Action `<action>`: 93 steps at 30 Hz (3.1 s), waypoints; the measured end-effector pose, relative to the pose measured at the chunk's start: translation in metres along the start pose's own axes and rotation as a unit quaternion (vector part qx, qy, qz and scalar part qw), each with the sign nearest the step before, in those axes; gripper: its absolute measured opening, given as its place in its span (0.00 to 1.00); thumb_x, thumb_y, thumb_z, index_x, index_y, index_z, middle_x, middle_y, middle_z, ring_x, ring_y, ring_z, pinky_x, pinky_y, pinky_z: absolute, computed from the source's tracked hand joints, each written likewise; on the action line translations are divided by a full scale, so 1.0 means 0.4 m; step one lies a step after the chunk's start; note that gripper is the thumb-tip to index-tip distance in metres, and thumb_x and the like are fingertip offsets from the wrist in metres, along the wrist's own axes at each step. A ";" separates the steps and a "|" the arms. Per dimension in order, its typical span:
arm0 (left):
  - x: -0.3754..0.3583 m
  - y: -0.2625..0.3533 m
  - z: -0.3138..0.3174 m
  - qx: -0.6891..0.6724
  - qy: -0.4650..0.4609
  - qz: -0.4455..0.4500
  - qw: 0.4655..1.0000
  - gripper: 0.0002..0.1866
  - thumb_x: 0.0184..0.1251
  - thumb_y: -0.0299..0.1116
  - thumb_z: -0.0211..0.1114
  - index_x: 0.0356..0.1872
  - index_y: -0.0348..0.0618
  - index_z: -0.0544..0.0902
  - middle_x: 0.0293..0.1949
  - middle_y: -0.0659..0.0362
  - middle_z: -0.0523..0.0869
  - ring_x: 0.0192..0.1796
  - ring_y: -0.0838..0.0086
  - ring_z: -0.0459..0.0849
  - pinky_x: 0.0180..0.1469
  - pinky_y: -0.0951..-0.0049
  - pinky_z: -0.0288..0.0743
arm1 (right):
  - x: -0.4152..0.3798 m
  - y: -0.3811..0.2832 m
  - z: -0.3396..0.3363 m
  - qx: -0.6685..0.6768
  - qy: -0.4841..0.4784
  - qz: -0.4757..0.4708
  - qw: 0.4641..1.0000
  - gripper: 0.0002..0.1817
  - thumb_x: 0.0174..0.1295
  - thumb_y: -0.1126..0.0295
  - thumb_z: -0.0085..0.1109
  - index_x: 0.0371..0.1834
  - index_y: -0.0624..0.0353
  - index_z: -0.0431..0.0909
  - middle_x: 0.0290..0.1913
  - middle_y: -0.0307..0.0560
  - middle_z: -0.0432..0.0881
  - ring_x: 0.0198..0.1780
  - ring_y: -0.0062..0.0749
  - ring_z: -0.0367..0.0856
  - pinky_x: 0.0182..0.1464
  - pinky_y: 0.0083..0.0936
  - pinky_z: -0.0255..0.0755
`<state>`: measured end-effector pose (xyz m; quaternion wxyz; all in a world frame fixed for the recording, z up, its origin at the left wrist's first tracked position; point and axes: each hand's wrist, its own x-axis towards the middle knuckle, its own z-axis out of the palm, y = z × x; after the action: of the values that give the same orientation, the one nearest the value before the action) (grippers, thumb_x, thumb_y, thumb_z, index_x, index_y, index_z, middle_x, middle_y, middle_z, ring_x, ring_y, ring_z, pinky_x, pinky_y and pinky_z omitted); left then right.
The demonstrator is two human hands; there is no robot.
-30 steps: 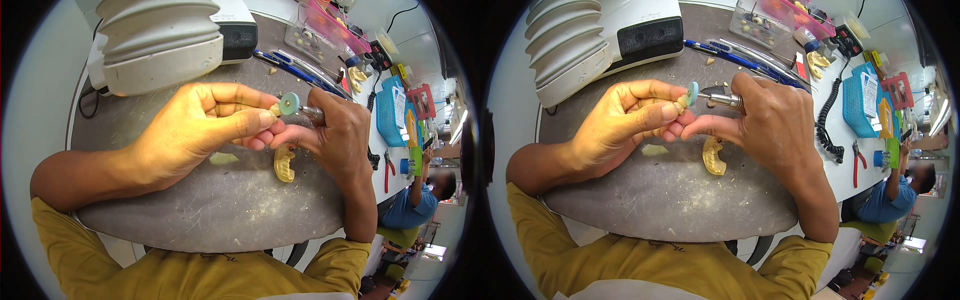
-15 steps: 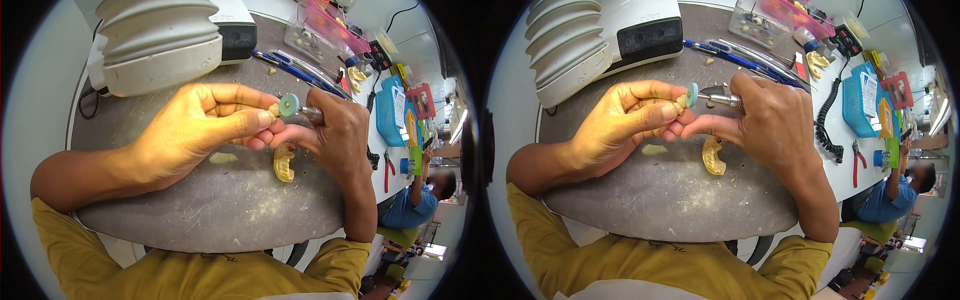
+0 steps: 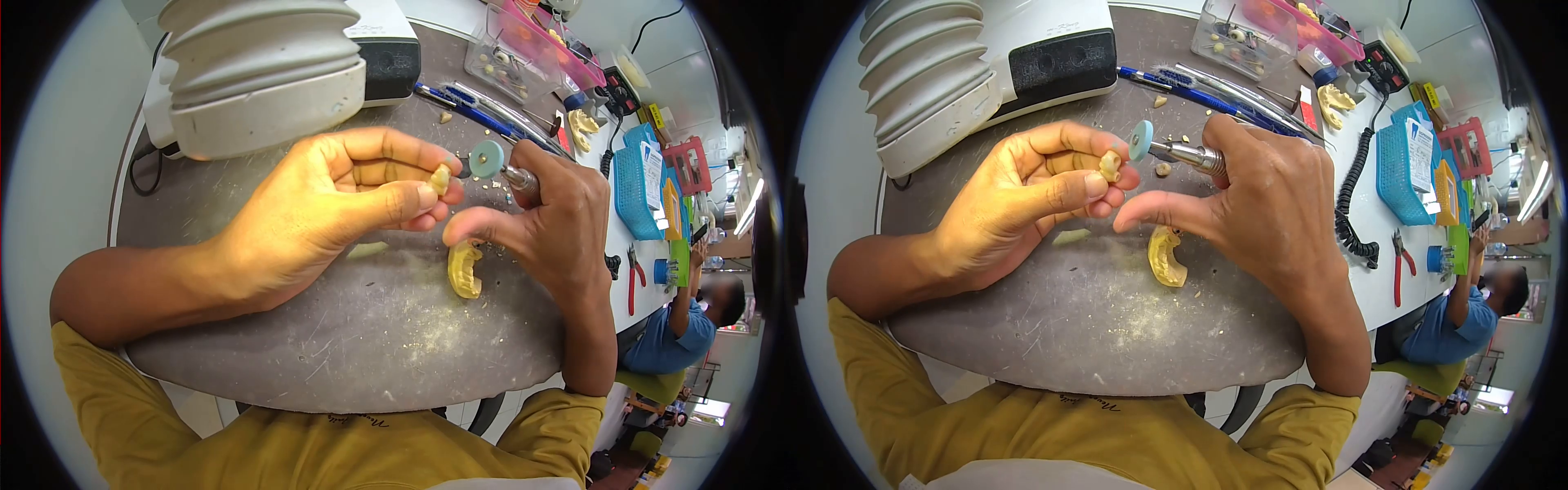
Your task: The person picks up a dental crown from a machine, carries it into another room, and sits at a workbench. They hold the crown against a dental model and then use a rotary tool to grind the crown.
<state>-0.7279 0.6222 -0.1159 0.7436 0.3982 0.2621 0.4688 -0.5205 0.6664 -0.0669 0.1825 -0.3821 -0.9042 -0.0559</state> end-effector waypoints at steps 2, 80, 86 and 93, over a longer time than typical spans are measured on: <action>0.001 -0.003 -0.003 0.007 0.001 0.002 1.000 0.17 0.65 0.30 0.61 0.53 0.36 0.73 0.47 0.53 0.81 0.47 0.75 0.80 0.54 0.75 0.74 | 0.001 -0.004 -0.001 0.013 -0.010 -0.007 1.000 0.33 0.30 0.38 0.70 0.20 0.59 0.71 0.10 0.37 0.67 0.12 0.24 0.66 0.18 0.20 0.60; -0.094 0.046 -0.040 0.002 0.069 0.051 0.996 0.16 0.67 0.27 0.58 0.54 0.32 0.71 0.48 0.53 0.79 0.47 0.75 0.80 0.51 0.75 0.76 | 0.062 -0.127 0.015 -0.002 -0.053 0.007 0.999 0.31 0.41 0.39 0.67 0.18 0.59 0.70 0.10 0.43 0.65 0.13 0.37 0.66 0.19 0.30 0.60; -0.097 0.047 -0.040 0.011 0.063 0.056 0.996 0.17 0.67 0.26 0.57 0.54 0.32 0.70 0.48 0.53 0.78 0.48 0.75 0.79 0.51 0.74 0.76 | 0.060 -0.125 0.026 0.006 -0.037 0.006 0.999 0.30 0.41 0.41 0.68 0.16 0.59 0.69 0.10 0.44 0.64 0.13 0.37 0.64 0.19 0.30 0.58; -0.091 0.033 -0.040 0.054 0.078 0.085 0.992 0.14 0.66 0.25 0.57 0.51 0.32 0.73 0.46 0.54 0.79 0.48 0.76 0.78 0.51 0.75 0.74 | 0.060 -0.131 0.025 0.006 -0.040 0.001 0.999 0.30 0.40 0.40 0.67 0.16 0.59 0.69 0.10 0.44 0.65 0.13 0.37 0.65 0.18 0.29 0.58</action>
<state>-0.7621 0.5978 -0.1129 0.6557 0.4211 0.3097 0.5448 -0.5762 0.6483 -0.0652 0.1484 -0.3838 -0.9107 -0.0353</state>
